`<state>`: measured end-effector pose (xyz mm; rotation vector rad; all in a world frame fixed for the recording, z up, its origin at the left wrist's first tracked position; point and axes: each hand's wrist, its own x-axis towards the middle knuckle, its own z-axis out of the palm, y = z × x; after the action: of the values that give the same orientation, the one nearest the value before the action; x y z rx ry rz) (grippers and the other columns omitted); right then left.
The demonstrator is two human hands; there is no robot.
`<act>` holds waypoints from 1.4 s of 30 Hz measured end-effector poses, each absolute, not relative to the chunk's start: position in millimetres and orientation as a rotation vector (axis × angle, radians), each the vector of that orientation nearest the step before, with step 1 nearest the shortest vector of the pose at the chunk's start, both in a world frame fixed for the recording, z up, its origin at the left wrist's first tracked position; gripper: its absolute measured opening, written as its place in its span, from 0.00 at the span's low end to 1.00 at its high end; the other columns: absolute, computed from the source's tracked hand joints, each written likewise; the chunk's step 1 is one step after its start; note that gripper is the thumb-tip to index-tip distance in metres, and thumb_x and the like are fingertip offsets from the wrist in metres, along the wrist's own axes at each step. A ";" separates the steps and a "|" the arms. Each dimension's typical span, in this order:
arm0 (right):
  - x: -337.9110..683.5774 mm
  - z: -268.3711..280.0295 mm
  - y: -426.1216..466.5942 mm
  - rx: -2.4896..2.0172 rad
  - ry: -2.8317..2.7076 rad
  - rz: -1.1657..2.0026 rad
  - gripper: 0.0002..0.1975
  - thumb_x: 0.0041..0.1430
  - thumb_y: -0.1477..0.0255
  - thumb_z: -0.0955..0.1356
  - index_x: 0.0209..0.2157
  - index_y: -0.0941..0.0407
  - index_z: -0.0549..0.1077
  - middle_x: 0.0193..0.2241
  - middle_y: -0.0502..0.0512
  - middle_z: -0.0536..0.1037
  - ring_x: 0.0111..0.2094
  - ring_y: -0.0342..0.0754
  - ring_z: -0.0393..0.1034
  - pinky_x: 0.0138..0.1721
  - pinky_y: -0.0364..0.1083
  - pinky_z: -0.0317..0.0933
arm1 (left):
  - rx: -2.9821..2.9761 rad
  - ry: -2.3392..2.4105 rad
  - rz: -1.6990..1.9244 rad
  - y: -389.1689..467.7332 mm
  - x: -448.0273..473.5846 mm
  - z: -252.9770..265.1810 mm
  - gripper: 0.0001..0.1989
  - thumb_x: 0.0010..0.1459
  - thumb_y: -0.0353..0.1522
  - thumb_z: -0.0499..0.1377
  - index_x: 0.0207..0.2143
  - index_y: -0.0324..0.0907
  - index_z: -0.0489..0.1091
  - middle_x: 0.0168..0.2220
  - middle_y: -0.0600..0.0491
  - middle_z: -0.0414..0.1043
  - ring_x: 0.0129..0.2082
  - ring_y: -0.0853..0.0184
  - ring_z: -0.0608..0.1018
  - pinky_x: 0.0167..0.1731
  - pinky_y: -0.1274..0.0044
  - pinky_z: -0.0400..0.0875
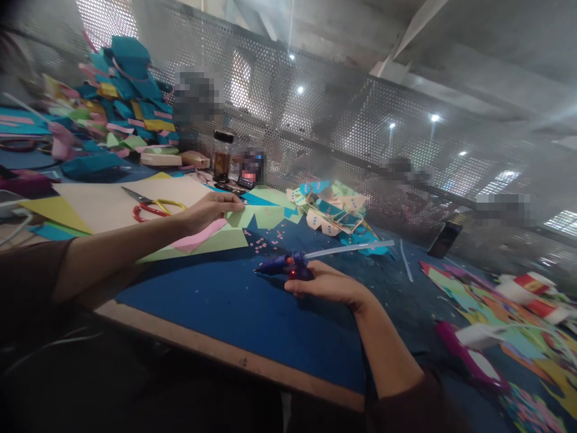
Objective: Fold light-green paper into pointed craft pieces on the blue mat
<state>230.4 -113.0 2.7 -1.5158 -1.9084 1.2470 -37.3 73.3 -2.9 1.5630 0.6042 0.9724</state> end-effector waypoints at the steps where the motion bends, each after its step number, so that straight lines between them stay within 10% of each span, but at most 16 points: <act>1: 230.3 2.9 -113.0 -1.514 -1.914 1.242 0.15 0.57 0.57 0.72 0.32 0.56 0.77 0.26 0.53 0.75 0.30 0.47 0.70 0.34 0.46 0.66 | 1.564 0.604 0.971 73.2 -37.3 -2.9 0.10 0.48 0.36 0.68 0.27 0.38 0.74 0.26 0.54 0.69 0.26 0.69 0.69 0.29 0.74 0.59; 42: 222.6 0.5 -107.1 -1.471 -1.645 0.736 0.16 0.57 0.56 0.71 0.32 0.56 0.75 0.27 0.52 0.76 0.30 0.46 0.71 0.37 0.47 0.64 | 1.612 0.566 0.893 77.7 -39.0 -7.1 0.12 0.49 0.38 0.68 0.29 0.38 0.74 0.25 0.54 0.70 0.26 0.70 0.70 0.29 0.75 0.62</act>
<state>222.6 -107.1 0.5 -1.4706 -1.6448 0.7360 -39.0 77.7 -7.1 1.6116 0.5656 0.8927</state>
